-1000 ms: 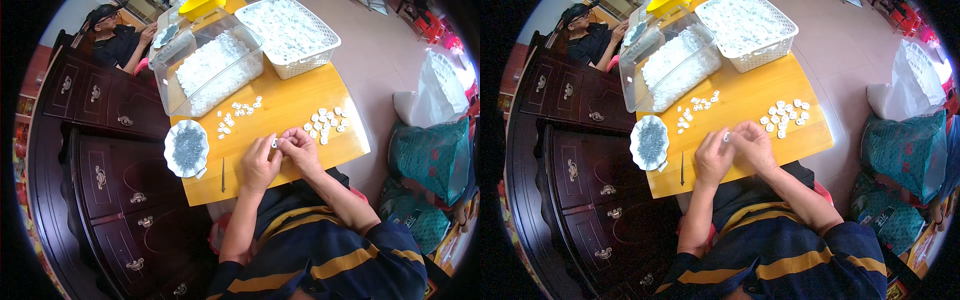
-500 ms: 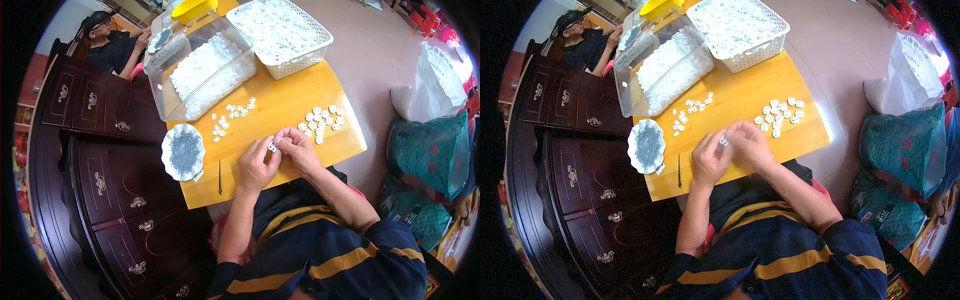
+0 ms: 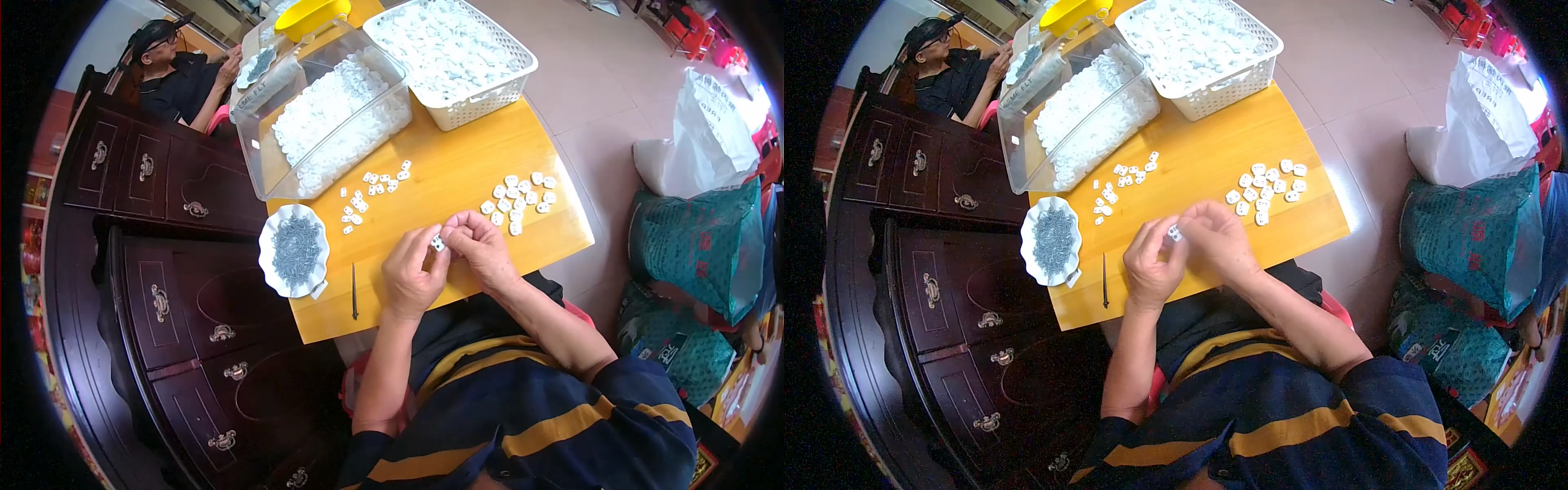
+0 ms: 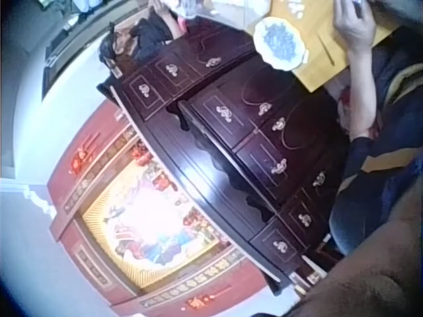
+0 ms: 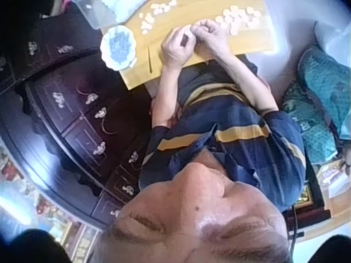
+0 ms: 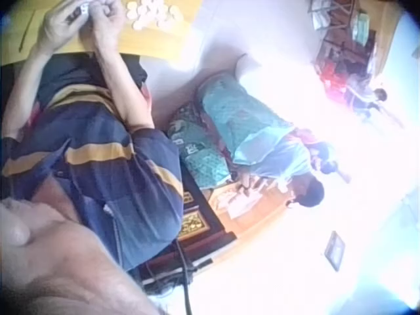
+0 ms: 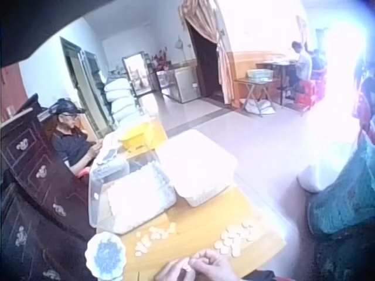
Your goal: Manually assembling small white plastic components by inserting metal pins into them.
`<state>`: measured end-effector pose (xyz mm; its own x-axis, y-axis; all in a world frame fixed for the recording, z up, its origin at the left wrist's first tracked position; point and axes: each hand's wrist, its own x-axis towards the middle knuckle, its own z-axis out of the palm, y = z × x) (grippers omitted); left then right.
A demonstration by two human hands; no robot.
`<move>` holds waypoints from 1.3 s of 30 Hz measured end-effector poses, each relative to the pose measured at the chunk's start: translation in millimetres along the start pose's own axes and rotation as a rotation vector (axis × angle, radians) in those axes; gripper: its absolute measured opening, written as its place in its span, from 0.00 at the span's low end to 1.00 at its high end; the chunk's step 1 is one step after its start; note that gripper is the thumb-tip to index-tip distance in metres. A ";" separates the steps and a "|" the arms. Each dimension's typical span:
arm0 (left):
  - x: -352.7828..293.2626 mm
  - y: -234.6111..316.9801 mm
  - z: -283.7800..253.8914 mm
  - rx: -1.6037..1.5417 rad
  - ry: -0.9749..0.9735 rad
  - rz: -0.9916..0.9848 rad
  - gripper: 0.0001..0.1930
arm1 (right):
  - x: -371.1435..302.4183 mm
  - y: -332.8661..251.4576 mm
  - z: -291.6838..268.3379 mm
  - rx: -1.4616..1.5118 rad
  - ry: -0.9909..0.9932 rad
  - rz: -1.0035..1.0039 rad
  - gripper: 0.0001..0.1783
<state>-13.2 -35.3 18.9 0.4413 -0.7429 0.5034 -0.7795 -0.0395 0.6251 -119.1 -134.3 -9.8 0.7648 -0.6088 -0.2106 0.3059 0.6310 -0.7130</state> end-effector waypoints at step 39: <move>29.5 26.1 70.0 0.208 -0.440 0.077 0.57 | -3.1 -153.2 -190.5 0.173 0.355 -0.192 0.16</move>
<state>-51.6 -105.0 8.3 0.1845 -0.9589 0.2156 -0.8946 -0.0730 0.4409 -276.4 -320.7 -27.3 0.4522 -0.8311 -0.3237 0.5371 0.5434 -0.6451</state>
